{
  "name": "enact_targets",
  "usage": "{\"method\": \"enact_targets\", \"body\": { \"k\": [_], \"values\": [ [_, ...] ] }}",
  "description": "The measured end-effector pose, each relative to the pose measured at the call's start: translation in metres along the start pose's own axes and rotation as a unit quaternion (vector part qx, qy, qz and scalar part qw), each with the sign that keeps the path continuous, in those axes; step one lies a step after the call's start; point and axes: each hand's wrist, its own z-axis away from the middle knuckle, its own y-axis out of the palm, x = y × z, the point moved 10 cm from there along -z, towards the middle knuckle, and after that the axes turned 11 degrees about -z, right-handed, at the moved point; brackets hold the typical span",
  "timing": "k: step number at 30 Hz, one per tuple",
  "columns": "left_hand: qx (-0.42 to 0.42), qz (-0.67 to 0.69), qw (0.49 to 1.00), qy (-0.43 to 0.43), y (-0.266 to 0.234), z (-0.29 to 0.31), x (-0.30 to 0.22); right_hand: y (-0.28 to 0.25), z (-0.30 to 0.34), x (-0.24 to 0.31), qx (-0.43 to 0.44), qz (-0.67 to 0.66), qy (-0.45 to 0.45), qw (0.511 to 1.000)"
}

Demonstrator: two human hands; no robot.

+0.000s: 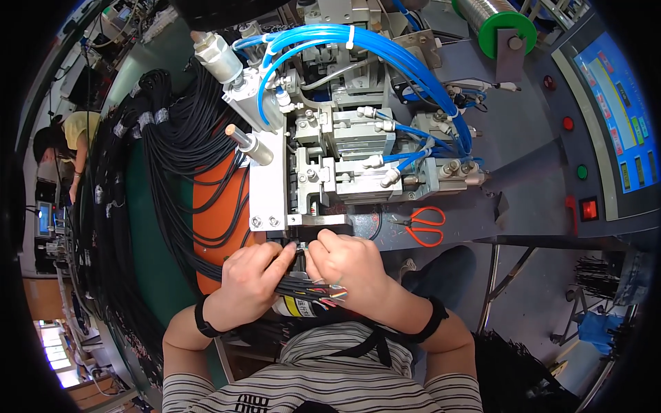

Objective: The person picks up a bundle of wires, separates the individual colored wires by hand, and inserts them one by one into a machine. After each wire is processed, the person removes the bundle and places it on the table.

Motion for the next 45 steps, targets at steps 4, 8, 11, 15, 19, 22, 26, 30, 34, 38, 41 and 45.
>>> {"method": "enact_targets", "body": {
  "k": [4, 8, 11, 15, 19, 22, 26, 30, 34, 38, 41, 45],
  "values": [
    [-0.011, 0.048, 0.999, -0.017, 0.000, 0.001, 0.006, 0.004, 0.000, -0.003, 0.013, -0.036, 0.005, 0.999],
    [0.008, 0.054, 0.998, -0.017, 0.004, 0.001, 0.007, 0.005, 0.000, -0.006, 0.005, -0.044, 0.010, 0.999],
    [0.016, 0.051, 0.999, 0.000, 0.000, -0.002, 0.004, 0.006, 0.000, -0.007, -0.005, -0.047, 0.016, 0.999],
    [0.038, -0.004, 0.997, 0.062, -0.001, -0.004, -0.008, 0.005, -0.001, -0.004, -0.003, -0.023, 0.018, 1.000],
    [0.048, -0.038, 0.996, 0.071, 0.002, -0.008, -0.011, 0.009, -0.003, -0.004, 0.037, 0.014, 0.032, 0.999],
    [0.047, -0.029, 0.996, 0.077, 0.000, -0.014, -0.012, 0.009, -0.005, -0.011, 0.059, -0.027, 0.021, 0.998],
    [0.039, -0.025, 0.997, 0.068, 0.001, -0.012, -0.010, 0.001, 0.002, -0.009, -0.050, -0.034, 0.030, 0.998],
    [0.025, -0.004, 0.998, 0.061, 0.001, -0.010, -0.006, -0.012, 0.001, 0.002, -0.133, -0.074, -0.066, 0.986],
    [0.035, -0.007, 0.998, 0.054, 0.001, -0.007, -0.004, -0.005, -0.003, -0.001, -0.102, -0.040, -0.045, 0.993],
    [0.028, -0.003, 0.999, 0.035, -0.001, -0.012, 0.001, 0.000, -0.005, -0.006, -0.016, -0.010, 0.039, 0.999],
    [0.008, 0.042, 0.999, -0.003, -0.006, -0.001, 0.012, 0.007, 0.005, -0.033, -0.033, -0.167, 0.118, 0.978],
    [-0.001, 0.011, 0.999, -0.033, -0.008, 0.017, 0.029, 0.008, 0.008, -0.043, -0.048, -0.205, 0.143, 0.967]
  ]
}}
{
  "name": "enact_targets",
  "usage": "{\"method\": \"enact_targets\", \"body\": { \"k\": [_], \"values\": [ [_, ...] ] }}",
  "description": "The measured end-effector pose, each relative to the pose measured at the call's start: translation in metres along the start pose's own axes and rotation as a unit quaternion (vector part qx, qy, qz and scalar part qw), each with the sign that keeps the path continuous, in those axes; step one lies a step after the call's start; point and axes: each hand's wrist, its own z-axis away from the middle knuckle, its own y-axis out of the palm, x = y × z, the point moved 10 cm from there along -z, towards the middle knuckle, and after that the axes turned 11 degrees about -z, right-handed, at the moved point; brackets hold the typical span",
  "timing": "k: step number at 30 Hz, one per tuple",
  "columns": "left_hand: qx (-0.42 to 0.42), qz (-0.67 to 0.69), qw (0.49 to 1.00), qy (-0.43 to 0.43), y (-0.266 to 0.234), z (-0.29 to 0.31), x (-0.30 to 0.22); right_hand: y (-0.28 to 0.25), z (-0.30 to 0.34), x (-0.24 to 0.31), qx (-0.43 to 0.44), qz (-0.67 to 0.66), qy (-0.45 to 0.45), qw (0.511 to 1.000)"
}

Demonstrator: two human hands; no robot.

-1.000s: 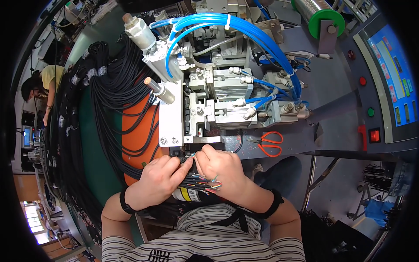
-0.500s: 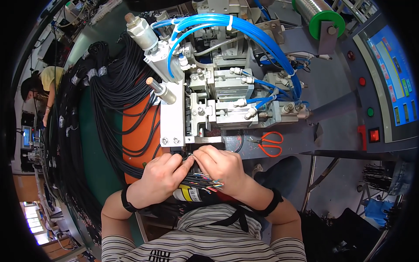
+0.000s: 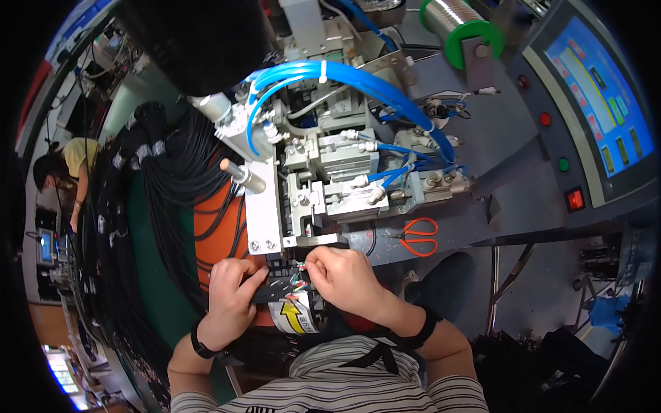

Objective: The person picks up a bundle of wires, separates the individual colored wires by hand, and inserts them one by one into a machine. After each wire is processed, the person removes the bundle and places it on the table.

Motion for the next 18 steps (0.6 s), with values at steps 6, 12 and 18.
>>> {"method": "enact_targets", "body": {
  "k": [6, 12, 18],
  "values": [
    [0.012, -0.025, 0.998, -0.051, 0.012, 0.008, 0.013, -0.012, 0.010, 0.012, -0.041, -0.011, -0.034, 0.999],
    [0.000, 0.174, 0.985, -0.020, 0.014, 0.004, 0.002, 0.022, 0.016, 0.007, 0.081, -0.320, 0.068, 0.942],
    [-0.057, 0.173, 0.983, -0.002, 0.000, 0.000, -0.004, 0.032, 0.015, 0.008, 0.111, -0.446, 0.083, 0.884]
  ]
}}
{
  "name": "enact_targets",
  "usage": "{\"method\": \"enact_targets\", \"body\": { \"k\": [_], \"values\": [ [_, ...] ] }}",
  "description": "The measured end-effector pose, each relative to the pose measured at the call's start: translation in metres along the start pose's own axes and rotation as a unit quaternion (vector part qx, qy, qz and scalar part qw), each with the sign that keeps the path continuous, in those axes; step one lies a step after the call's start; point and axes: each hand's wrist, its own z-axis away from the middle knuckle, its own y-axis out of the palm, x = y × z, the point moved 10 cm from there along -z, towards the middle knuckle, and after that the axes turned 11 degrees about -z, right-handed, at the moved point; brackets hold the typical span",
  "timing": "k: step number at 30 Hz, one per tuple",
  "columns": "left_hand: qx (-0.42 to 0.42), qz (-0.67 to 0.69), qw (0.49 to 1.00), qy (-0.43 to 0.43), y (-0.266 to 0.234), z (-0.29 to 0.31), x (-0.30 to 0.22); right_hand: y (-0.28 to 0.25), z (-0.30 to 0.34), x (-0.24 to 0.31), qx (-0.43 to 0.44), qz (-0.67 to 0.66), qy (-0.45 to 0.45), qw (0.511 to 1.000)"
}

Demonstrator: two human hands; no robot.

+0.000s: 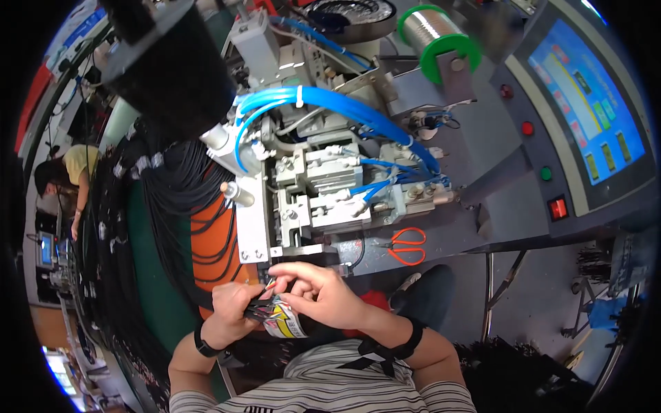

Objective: The person picks up a bundle of wires, separates the individual colored wires by hand, and inserts them one by one into a machine. After each wire is processed, the person removes the bundle and places it on the table.

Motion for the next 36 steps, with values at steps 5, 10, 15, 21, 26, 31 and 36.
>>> {"method": "enact_targets", "body": {
  "k": [5, 10, 15, 21, 26, 31, 36],
  "values": [
    [-0.012, -0.057, 0.998, 0.035, 0.001, -0.015, -0.011, -0.013, 0.000, 0.001, -0.030, 0.102, -0.036, 0.994],
    [-0.017, -0.054, 0.998, 0.013, 0.000, -0.002, -0.007, -0.014, 0.001, 0.000, -0.070, 0.097, -0.064, 0.991],
    [-0.066, 0.014, 0.998, -0.008, -0.009, -0.002, -0.004, -0.011, -0.001, -0.011, -0.060, -0.068, -0.004, 0.996],
    [-0.021, 0.133, 0.991, -0.020, 0.006, 0.000, 0.011, -0.012, -0.005, -0.019, -0.013, -0.121, 0.071, 0.990],
    [0.027, 0.175, 0.984, -0.021, 0.015, 0.000, 0.014, 0.003, -0.009, -0.011, 0.035, -0.098, 0.051, 0.993],
    [0.064, 0.198, 0.978, -0.026, 0.020, 0.003, 0.019, 0.004, -0.011, 0.000, 0.036, -0.081, 0.057, 0.994],
    [0.039, 0.205, 0.978, 0.000, 0.014, -0.007, 0.006, 0.004, -0.002, 0.021, -0.007, 0.175, -0.172, 0.969]
  ]
}}
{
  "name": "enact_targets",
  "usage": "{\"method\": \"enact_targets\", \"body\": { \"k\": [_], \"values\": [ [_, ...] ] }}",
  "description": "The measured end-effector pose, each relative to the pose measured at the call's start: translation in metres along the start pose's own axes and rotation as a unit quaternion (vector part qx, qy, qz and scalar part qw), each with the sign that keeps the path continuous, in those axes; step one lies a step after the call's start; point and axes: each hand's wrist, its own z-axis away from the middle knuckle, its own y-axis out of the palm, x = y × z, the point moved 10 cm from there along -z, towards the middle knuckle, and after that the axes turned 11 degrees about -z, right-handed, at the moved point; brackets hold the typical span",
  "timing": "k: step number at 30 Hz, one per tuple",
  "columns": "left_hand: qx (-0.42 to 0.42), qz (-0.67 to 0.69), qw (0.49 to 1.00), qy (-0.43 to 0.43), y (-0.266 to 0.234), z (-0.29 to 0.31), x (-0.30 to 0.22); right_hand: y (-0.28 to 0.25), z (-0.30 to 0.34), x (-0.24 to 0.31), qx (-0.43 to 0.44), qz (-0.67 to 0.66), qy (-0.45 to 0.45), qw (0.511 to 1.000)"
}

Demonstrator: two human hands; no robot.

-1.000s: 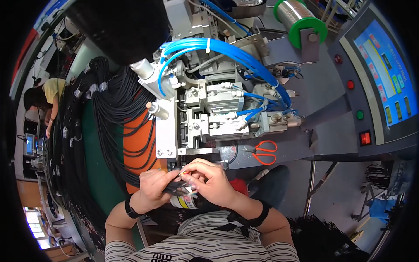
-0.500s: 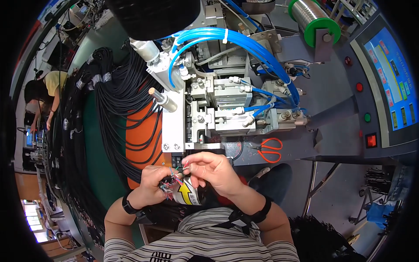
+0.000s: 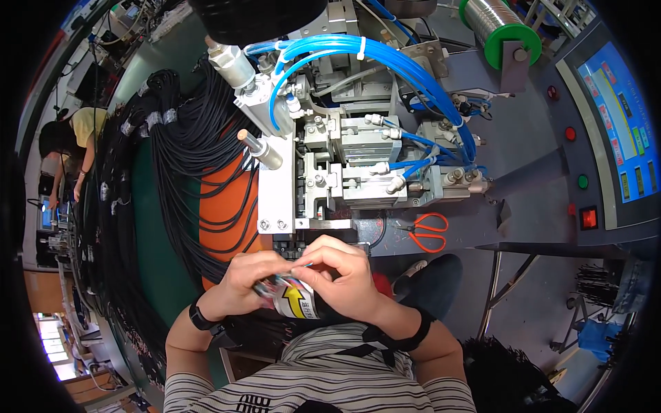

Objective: The person picks up a bundle of wires, separates the individual colored wires by hand, and inserts them one by one into a machine. After each wire is processed, the person removes the bundle and places it on the table.

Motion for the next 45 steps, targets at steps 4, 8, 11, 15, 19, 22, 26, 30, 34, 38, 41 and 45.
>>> {"method": "enact_targets", "body": {
  "k": [4, 8, 11, 15, 19, 22, 26, 30, 34, 38, 41, 45],
  "values": [
    [0.010, -0.234, 0.972, 0.019, 0.006, 0.000, -0.023, -0.013, 0.011, -0.025, -0.080, -0.004, 0.087, 0.993],
    [-0.017, -0.298, 0.954, 0.030, 0.007, 0.006, -0.025, -0.005, 0.008, -0.022, -0.047, -0.055, 0.094, 0.993],
    [-0.062, -0.178, 0.982, 0.023, -0.007, 0.002, -0.018, -0.011, 0.012, -0.023, -0.121, -0.173, 0.148, 0.966],
    [0.000, -0.043, 0.996, -0.075, -0.002, 0.003, 0.007, -0.008, 0.006, -0.011, -0.071, -0.087, 0.119, 0.987],
    [0.040, 0.030, 0.989, -0.140, 0.004, 0.009, 0.023, -0.008, 0.004, -0.010, -0.071, -0.095, 0.098, 0.988],
    [0.050, 0.039, 0.987, -0.150, 0.005, 0.007, 0.025, -0.008, 0.003, -0.011, -0.072, -0.096, 0.108, 0.987],
    [0.053, 0.055, 0.984, -0.162, 0.007, 0.008, 0.028, -0.008, 0.002, -0.011, -0.071, -0.088, 0.110, 0.987],
    [0.053, 0.055, 0.983, -0.165, 0.007, 0.008, 0.028, -0.010, 0.000, -0.009, -0.074, -0.069, 0.108, 0.989],
    [0.018, -0.003, 0.991, -0.132, 0.003, 0.001, 0.015, -0.012, 0.000, -0.010, -0.076, -0.038, 0.109, 0.990],
    [-0.021, -0.133, 0.989, -0.053, 0.002, -0.001, -0.004, -0.014, -0.001, -0.011, -0.055, -0.013, 0.112, 0.992],
    [-0.025, -0.223, 0.975, -0.002, 0.004, 0.000, -0.018, -0.013, 0.005, -0.026, -0.070, -0.094, 0.157, 0.981],
    [-0.020, -0.294, 0.955, 0.044, 0.008, -0.002, -0.029, -0.011, 0.018, -0.039, -0.128, -0.175, 0.162, 0.963]
  ]
}}
